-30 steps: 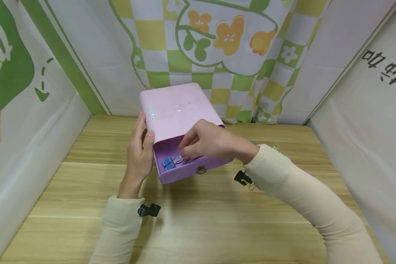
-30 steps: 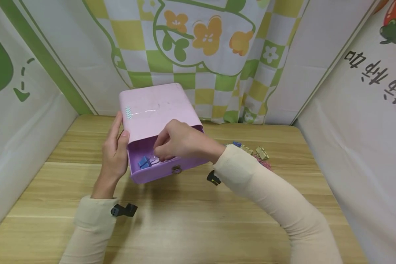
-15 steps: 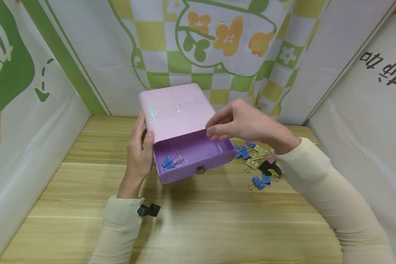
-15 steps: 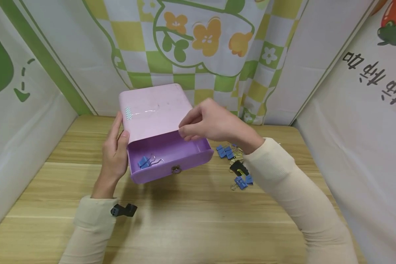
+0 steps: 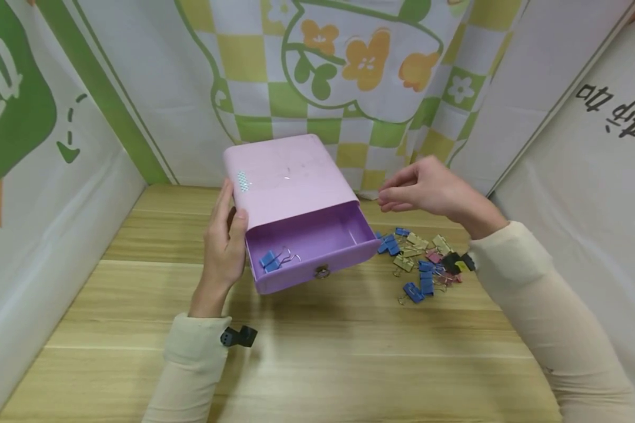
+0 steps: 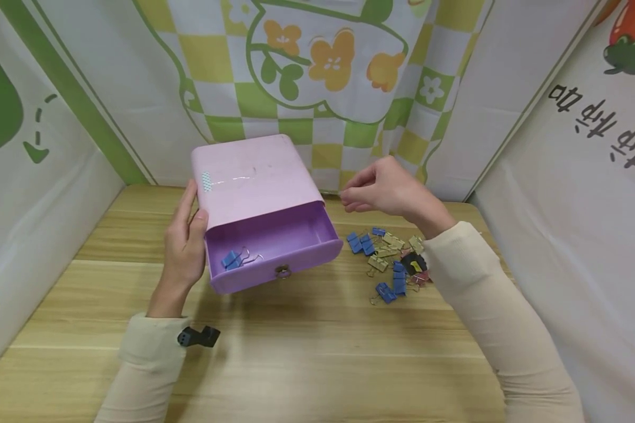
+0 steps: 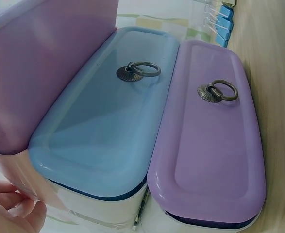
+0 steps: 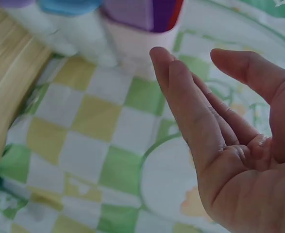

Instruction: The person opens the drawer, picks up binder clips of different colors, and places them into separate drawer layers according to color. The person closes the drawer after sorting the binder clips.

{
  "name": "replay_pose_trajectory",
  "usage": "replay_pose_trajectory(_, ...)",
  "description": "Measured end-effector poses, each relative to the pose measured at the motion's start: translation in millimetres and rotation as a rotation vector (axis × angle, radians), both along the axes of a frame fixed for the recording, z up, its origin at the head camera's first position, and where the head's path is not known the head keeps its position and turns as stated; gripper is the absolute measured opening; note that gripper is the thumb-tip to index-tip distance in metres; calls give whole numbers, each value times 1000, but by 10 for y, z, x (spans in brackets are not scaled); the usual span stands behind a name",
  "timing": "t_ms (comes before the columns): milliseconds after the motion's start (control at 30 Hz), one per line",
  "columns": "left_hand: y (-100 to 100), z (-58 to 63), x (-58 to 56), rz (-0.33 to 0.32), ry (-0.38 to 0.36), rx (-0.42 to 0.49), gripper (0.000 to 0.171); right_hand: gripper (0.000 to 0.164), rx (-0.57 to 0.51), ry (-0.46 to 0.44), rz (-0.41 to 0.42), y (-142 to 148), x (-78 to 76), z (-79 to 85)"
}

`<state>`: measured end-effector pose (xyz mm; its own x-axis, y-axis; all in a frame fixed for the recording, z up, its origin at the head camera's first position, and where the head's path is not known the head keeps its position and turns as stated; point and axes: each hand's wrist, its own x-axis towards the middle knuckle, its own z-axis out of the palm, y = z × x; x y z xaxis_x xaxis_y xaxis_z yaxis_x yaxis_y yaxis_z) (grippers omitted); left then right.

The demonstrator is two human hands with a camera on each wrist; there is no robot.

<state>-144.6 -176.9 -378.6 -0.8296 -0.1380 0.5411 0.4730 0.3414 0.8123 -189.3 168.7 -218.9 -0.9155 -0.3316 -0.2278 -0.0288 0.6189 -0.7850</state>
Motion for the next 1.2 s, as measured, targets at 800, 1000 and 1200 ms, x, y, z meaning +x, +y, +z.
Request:
replay_pose_trajectory(800,-6,29,22,-18,-18,8,63,29,269,-40,-47,355,-506,-1046)
replay_pose_trajectory(1000,-14,32,28,-13,-20,10,62,26,362,13,-55,337,-570,-1183)
replay_pose_trajectory(1200,-11,28,29,-17,-29,11,62,22,417,33,-66,333,-625,-1320)
